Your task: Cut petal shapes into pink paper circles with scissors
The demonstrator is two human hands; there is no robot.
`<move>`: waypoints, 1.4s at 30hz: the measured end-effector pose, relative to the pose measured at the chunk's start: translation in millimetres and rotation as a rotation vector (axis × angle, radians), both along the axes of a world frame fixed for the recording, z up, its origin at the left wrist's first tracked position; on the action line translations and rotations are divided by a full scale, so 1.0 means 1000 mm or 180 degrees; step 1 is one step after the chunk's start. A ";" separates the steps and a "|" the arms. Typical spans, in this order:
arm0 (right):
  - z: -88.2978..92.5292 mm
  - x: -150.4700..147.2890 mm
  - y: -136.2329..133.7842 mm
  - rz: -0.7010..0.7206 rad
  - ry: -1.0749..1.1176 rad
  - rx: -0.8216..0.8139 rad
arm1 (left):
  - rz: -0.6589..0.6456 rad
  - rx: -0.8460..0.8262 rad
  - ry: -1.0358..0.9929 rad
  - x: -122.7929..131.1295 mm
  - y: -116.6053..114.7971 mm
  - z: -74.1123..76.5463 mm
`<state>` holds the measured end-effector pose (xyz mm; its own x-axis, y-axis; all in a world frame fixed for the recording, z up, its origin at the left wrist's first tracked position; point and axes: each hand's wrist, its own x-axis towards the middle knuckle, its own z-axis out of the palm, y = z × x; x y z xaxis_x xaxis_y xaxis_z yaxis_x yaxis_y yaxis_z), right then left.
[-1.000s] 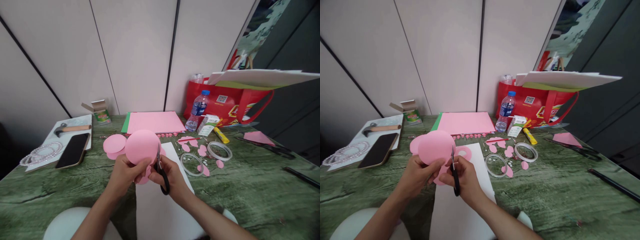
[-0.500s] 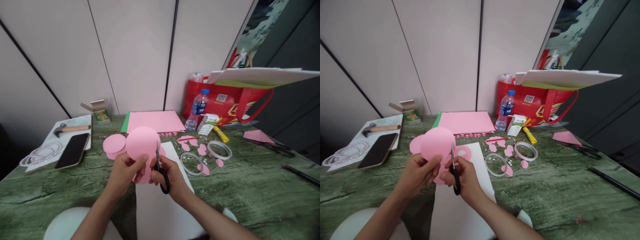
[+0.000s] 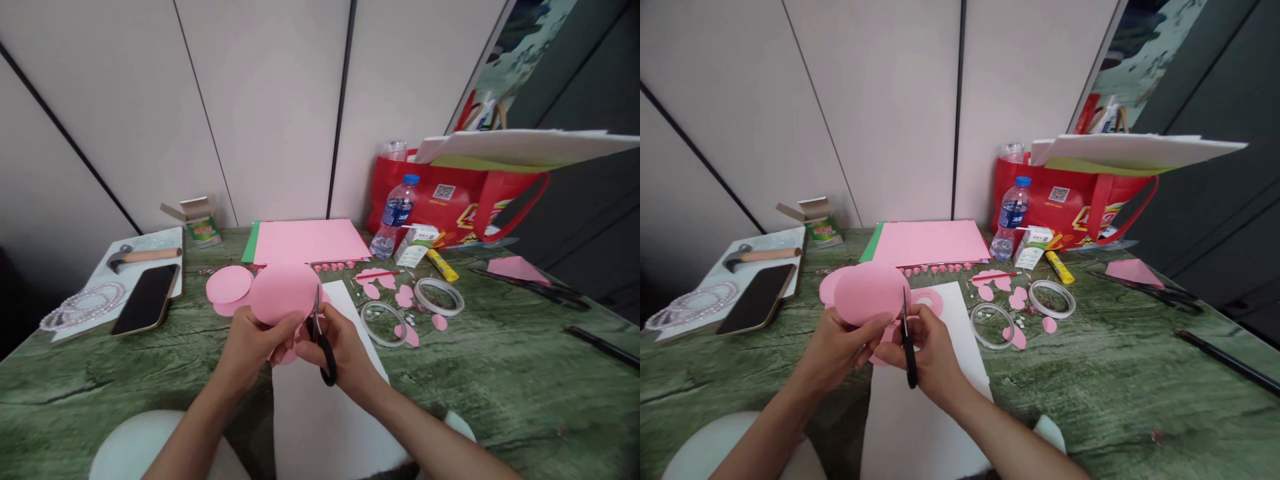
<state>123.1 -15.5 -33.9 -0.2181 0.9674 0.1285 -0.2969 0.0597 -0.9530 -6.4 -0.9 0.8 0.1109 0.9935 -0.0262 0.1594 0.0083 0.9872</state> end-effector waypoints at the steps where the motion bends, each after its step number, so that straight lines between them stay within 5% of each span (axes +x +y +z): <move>1: 0.000 0.000 0.000 0.0005 0.0010 0.0013 | -0.0013 -0.0004 -0.0014 0.000 0.000 0.000; 28: 0.003 0.000 0.000 -0.0057 0.0006 -0.0285 | 0.0063 0.0135 -0.0237 -0.007 0.001 -0.003; 35: 0.001 -0.002 -0.003 0.0003 -0.0105 -0.0245 | -0.0447 -0.0008 -0.0458 -0.005 0.000 0.000; 42: -0.002 -0.003 -0.001 0.0059 -0.0011 -0.0146 | -0.0018 0.0098 -0.0077 -0.003 0.000 0.000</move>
<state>120.0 -16.6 -36.1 -0.2364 0.9681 0.0834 -0.2941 0.0105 -0.9557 -9.3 -0.7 1.1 0.1168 0.9931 0.0072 0.1354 -0.0231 0.9905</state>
